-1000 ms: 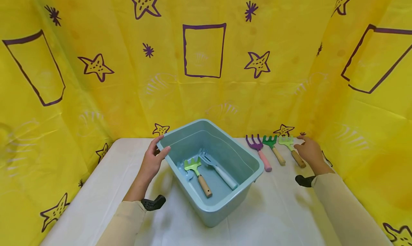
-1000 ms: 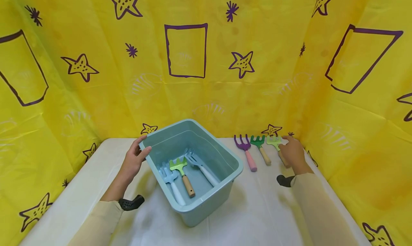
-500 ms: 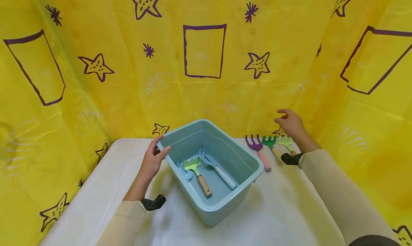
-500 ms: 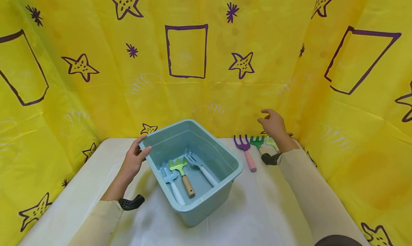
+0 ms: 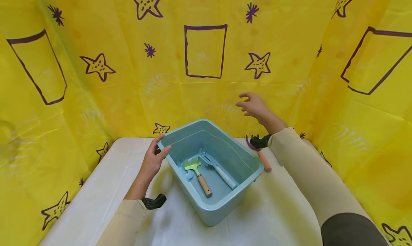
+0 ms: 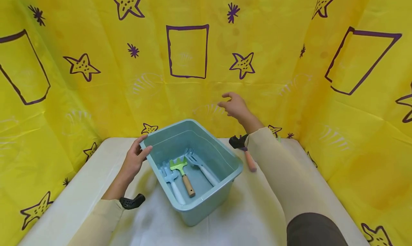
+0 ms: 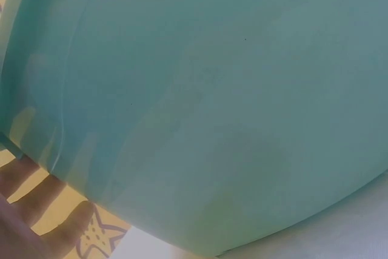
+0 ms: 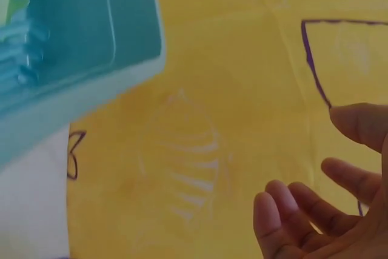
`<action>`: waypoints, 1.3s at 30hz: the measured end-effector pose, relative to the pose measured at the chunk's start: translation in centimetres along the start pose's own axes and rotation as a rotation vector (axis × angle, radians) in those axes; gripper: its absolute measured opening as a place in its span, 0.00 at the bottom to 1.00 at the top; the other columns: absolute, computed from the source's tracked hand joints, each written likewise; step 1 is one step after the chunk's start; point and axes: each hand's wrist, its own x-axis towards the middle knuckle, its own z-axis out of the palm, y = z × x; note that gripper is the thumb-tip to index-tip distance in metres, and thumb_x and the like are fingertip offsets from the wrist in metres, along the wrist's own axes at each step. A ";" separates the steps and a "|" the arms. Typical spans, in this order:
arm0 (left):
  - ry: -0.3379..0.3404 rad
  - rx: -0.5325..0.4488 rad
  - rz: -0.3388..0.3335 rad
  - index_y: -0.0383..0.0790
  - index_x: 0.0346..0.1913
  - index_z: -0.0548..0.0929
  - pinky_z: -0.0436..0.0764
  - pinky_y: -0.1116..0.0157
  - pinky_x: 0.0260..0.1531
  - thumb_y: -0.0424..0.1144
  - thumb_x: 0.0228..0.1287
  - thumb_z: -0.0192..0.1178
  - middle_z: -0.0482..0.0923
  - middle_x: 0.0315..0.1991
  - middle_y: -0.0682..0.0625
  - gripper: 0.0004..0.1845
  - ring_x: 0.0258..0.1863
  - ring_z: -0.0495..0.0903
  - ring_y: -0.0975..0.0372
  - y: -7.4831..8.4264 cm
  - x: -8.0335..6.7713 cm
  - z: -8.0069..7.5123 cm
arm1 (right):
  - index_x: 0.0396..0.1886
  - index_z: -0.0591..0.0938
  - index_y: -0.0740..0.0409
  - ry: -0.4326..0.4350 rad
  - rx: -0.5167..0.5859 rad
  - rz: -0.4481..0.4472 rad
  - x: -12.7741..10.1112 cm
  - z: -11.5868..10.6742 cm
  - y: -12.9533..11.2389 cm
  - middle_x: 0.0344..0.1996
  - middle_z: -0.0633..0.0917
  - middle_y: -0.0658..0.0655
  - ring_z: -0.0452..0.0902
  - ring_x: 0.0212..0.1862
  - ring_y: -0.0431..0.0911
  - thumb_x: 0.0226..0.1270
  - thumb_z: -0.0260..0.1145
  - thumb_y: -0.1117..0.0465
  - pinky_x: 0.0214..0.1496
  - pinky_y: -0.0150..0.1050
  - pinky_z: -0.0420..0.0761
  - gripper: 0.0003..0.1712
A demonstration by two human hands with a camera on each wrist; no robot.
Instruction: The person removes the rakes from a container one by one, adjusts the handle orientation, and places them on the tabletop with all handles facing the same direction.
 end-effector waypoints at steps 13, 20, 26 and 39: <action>0.014 0.015 0.001 0.52 0.74 0.57 0.70 0.46 0.59 0.48 0.71 0.57 0.59 0.71 0.43 0.33 0.65 0.65 0.44 -0.4 0.1 -0.1 | 0.70 0.65 0.58 -0.202 0.116 0.060 0.6 6.2 -2.4 0.62 0.72 0.61 0.73 0.57 0.59 0.69 0.64 0.54 0.59 0.52 0.75 0.33; 0.015 0.022 -0.002 0.53 0.74 0.58 0.70 0.46 0.59 0.48 0.70 0.57 0.59 0.72 0.44 0.33 0.66 0.64 0.45 -0.4 0.2 -0.1 | 0.69 0.65 0.57 -0.370 0.161 0.093 0.6 9.7 -1.1 0.67 0.68 0.65 0.71 0.60 0.61 0.70 0.63 0.52 0.60 0.56 0.72 0.32; 0.007 0.006 -0.005 0.54 0.75 0.57 0.69 0.46 0.60 0.49 0.70 0.57 0.58 0.72 0.45 0.34 0.66 0.63 0.45 -0.5 0.2 -0.1 | 0.69 0.65 0.57 -0.460 0.102 0.148 0.4 11.8 0.7 0.68 0.65 0.66 0.70 0.61 0.61 0.68 0.64 0.48 0.60 0.57 0.73 0.35; 0.015 0.012 -0.006 0.53 0.75 0.57 0.70 0.46 0.59 0.49 0.70 0.57 0.58 0.72 0.45 0.34 0.65 0.64 0.45 -0.4 0.2 0.0 | 0.72 0.61 0.61 -0.631 -0.024 0.333 0.7 13.3 3.6 0.66 0.65 0.70 0.65 0.64 0.69 0.68 0.63 0.47 0.62 0.64 0.67 0.40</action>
